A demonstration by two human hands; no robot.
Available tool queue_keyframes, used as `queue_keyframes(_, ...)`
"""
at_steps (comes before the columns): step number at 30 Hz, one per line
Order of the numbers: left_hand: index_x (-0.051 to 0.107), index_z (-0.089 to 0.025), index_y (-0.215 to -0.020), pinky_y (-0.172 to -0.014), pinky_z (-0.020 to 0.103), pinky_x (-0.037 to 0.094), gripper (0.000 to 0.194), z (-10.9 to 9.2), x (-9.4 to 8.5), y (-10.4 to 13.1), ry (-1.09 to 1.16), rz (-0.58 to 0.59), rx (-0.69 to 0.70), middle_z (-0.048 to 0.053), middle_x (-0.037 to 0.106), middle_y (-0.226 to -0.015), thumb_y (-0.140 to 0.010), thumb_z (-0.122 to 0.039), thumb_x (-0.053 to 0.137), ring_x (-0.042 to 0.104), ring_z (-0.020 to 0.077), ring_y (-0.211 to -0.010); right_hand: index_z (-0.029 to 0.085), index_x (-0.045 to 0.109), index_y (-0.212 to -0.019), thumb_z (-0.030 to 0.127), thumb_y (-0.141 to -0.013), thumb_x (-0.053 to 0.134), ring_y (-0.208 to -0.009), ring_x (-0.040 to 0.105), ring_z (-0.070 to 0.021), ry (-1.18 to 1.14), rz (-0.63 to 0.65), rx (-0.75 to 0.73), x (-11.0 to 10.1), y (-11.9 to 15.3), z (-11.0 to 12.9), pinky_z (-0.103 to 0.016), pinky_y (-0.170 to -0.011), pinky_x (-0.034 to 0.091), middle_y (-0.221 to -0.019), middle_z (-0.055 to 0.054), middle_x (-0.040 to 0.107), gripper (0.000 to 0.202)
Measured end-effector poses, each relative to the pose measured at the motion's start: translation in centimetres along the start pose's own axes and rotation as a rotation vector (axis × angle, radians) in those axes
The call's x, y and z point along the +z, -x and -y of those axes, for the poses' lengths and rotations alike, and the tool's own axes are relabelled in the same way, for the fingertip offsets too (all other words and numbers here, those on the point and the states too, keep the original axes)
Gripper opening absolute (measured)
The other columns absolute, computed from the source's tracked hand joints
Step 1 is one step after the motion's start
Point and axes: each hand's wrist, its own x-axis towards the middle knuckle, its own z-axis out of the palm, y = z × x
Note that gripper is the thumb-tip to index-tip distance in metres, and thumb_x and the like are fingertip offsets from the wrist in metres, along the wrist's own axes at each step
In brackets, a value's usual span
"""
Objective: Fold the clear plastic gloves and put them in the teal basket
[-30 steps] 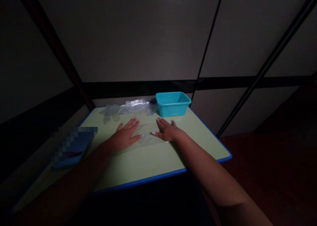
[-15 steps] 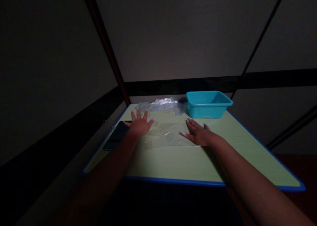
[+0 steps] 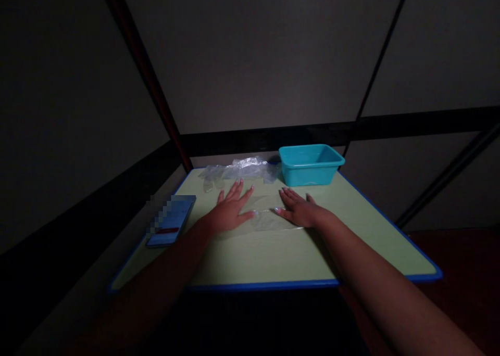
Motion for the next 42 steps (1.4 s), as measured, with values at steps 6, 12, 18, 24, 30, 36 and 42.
queue_keyframes(6,0.004,-0.019,-0.144,-0.103,0.061,0.006,0.086,-1.0,0.8,0.1,0.034,0.1,0.1,0.013,-0.005,-0.15,-0.08,-0.068,0.033,-0.004,0.0254,-0.138,0.025,0.001,-0.145,0.066,-0.083,0.021,-0.137,0.0,-0.0268,-0.028,-0.012,0.0,-0.3,0.3,0.2,-0.06,-0.105,0.006,-0.151,-0.006,0.0,0.077)
queue_keyframes(12,0.005,-0.019,-0.145,-0.104,0.06,0.008,0.078,-0.6,1.2,-0.2,0.002,0.093,0.039,0.01,-0.001,-0.151,-0.084,-0.063,0.028,0.0,0.0249,-0.138,0.025,0.001,-0.145,0.067,-0.083,0.022,-0.137,-0.003,-0.0282,-0.036,-0.023,-0.01,-0.8,0.7,0.8,-0.063,-0.103,0.003,-0.15,-0.004,-0.006,0.078)
queue_keyframes(18,0.007,-0.018,-0.145,-0.106,0.057,0.011,0.073,-0.7,1.1,-0.3,-0.01,0.111,-0.005,0.008,0.003,-0.151,-0.086,-0.058,0.028,0.003,0.0249,-0.138,0.024,-0.001,-0.145,0.068,-0.082,0.022,-0.138,-0.002,-0.0284,-0.046,-0.034,-0.042,-0.6,0.6,0.7,-0.062,-0.103,0.0,-0.15,-0.003,-0.005,0.079)
queue_keyframes(24,0.005,-0.015,-0.144,-0.106,0.055,0.012,0.07,-0.3,0.8,-0.7,-0.014,-0.027,-0.06,0.008,0.004,-0.151,-0.089,-0.053,0.024,0.005,0.0218,-0.139,0.024,-0.001,-0.145,0.067,-0.083,0.022,-0.138,-0.002,-0.0264,-0.055,-0.058,-0.041,-0.6,0.6,0.7,-0.061,-0.103,0.0,-0.15,-0.003,-0.004,0.079)
queue_keyframes(30,0.007,-0.015,-0.145,-0.106,0.056,0.012,0.071,-0.3,1.1,-0.7,-0.013,0.05,-0.037,0.009,0.004,-0.15,-0.088,-0.055,0.024,0.003,0.0232,-0.139,0.022,-0.001,-0.145,0.068,-0.082,0.021,-0.138,-0.002,-0.0269,-0.033,-0.006,-0.023,-0.7,0.6,0.9,-0.06,-0.104,-0.001,-0.15,-0.004,-0.004,0.081)
queue_keyframes(36,0.012,-0.016,-0.144,-0.105,0.057,0.011,0.072,0.0,1.4,-0.7,0.026,0.164,-0.01,0.011,0.006,-0.15,-0.087,-0.059,0.022,0.008,0.0251,-0.138,0.022,0.0,-0.145,0.07,-0.08,0.024,-0.138,0.0,-0.0273,-0.03,0.003,-0.037,-0.8,0.7,1.0,-0.061,-0.103,0.0,-0.151,-0.006,-0.001,0.084)
queue_keyframes(42,0.013,-0.017,-0.144,-0.105,0.057,0.011,0.071,-0.1,1.1,-0.5,0.013,0.159,-0.027,0.011,0.007,-0.15,-0.087,-0.059,0.022,0.008,0.0246,-0.138,0.022,0.0,-0.145,0.07,-0.08,0.024,-0.138,0.0,-0.0275,-0.04,0.007,-0.041,-0.9,0.8,1.1,-0.063,-0.102,0.001,-0.151,-0.007,-0.001,0.085)
